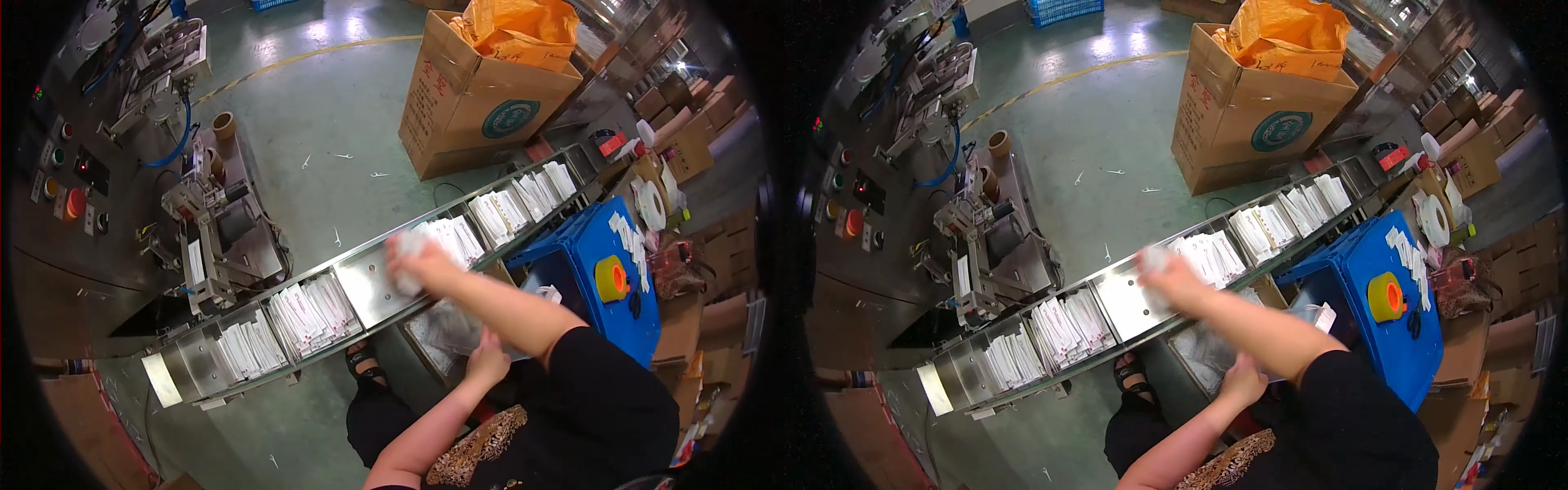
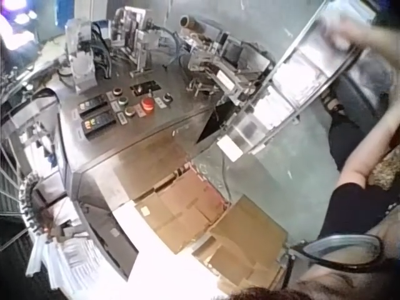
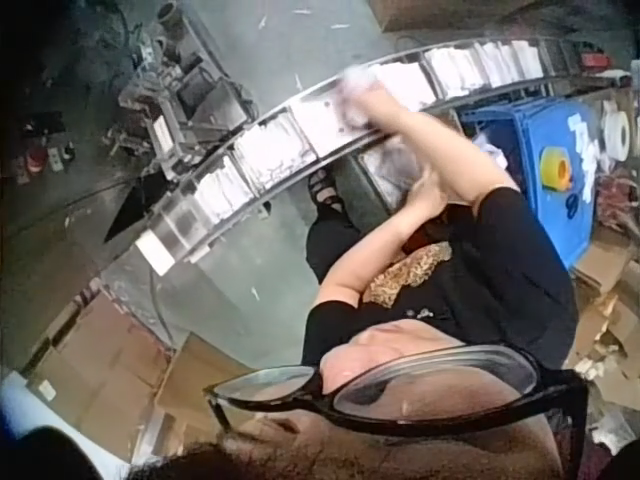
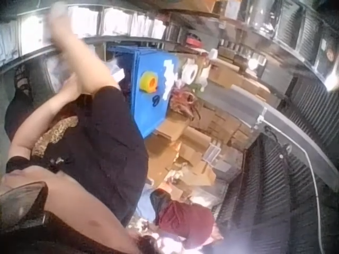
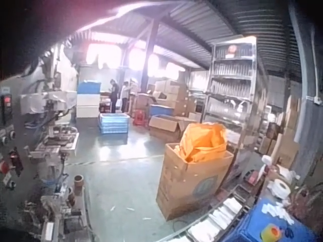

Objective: The recorder is taking small white packets from a conveyor belt and putting them into plastic bags.

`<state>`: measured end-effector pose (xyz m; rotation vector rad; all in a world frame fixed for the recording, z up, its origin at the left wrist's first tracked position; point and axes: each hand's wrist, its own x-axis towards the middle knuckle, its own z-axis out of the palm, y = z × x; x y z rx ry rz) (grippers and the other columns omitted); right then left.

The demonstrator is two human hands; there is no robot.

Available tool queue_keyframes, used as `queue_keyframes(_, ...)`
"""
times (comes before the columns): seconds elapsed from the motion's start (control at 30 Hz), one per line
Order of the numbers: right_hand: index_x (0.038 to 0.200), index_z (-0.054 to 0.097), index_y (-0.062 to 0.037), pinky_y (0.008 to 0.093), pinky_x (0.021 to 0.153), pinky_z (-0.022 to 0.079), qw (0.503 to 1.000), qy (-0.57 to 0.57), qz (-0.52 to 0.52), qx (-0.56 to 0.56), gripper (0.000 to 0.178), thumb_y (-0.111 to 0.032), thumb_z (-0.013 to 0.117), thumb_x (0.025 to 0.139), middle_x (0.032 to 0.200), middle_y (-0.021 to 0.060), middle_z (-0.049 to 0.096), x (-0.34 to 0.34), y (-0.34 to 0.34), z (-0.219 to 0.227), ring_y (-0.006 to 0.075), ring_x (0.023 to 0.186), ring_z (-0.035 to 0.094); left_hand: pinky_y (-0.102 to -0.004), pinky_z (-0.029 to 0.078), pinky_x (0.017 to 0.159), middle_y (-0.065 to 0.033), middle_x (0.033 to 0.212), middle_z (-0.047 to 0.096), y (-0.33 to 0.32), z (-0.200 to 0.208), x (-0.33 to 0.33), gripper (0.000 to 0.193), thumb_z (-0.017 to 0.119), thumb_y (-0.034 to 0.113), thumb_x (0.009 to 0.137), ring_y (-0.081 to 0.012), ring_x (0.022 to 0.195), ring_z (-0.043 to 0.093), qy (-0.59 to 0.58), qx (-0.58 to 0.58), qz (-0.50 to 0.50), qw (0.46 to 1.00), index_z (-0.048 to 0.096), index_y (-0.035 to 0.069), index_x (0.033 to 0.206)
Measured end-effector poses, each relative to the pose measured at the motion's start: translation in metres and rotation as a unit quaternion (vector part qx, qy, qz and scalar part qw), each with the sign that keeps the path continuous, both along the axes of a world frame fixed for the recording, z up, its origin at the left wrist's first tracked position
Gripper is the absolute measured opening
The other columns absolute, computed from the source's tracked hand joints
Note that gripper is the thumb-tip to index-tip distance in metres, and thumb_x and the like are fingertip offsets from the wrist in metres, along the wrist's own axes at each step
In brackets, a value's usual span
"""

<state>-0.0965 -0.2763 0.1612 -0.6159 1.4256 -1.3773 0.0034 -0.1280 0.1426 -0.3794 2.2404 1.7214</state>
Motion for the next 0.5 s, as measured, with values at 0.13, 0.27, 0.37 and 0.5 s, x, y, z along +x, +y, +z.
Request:
queue_keyframes(0.13, 0.109, 0.051, -0.0070, 0.0319, 0.074, 0.048, 0.982, 0.045, -0.174, 0.051, 0.030, -0.003, 0.051, 0.079, 0.094, 0.0059, 0.058, -0.106, 0.040, 0.027, 0.0147, 0.081, 0.056, -0.0440, 0.044, 0.085, -0.0215, 0.143, 0.015, -0.001, 0.012, 0.006, 0.080, 0.053, 0.010, 0.070, -0.0427, 0.103, 0.050, 0.009, 0.008, 0.118, 0.993, 0.012, 0.000, 0.138)
queue_keyframes(0.27, 0.123, 0.045, -0.0066, 0.0322, 0.081, 0.044, 0.957, 0.199, -0.080, 0.193, 0.040, -0.007, 0.051, 0.083, 0.104, 0.0096, 0.057, -0.135, 0.058, -0.024, 0.0183, 0.091, 0.055, -0.0429, 0.045, 0.085, -0.0229, 0.143, 0.016, 0.001, 0.012, 0.001, 0.080, 0.054, 0.010, 0.070, -0.0431, 0.103, 0.050, 0.019, -0.004, 0.118, 0.993, 0.012, -0.002, 0.137)
queue_keyframes(0.37, 0.132, 0.034, -0.0055, 0.0325, 0.087, 0.041, 0.948, 0.209, -0.027, 0.239, 0.054, -0.014, 0.054, 0.083, 0.116, 0.0131, 0.052, -0.123, 0.041, -0.018, 0.0219, 0.101, 0.052, -0.0426, 0.044, 0.086, -0.0239, 0.142, 0.016, 0.000, 0.009, 0.002, 0.079, 0.053, 0.010, 0.071, -0.0432, 0.104, 0.050, 0.010, 0.000, 0.126, 0.992, 0.013, -0.002, 0.137)
queue_keyframes(0.5, 0.140, 0.011, 0.0003, 0.0331, 0.097, 0.035, 0.959, 0.070, -0.095, 0.258, 0.086, -0.036, 0.062, 0.080, 0.133, 0.0194, 0.037, -0.111, 0.024, -0.024, 0.0255, 0.118, 0.043, -0.0429, 0.045, 0.086, -0.0247, 0.142, 0.016, 0.000, 0.011, 0.001, 0.079, 0.054, 0.010, 0.070, -0.0436, 0.104, 0.050, 0.019, 0.000, 0.131, 0.991, 0.013, -0.003, 0.137)
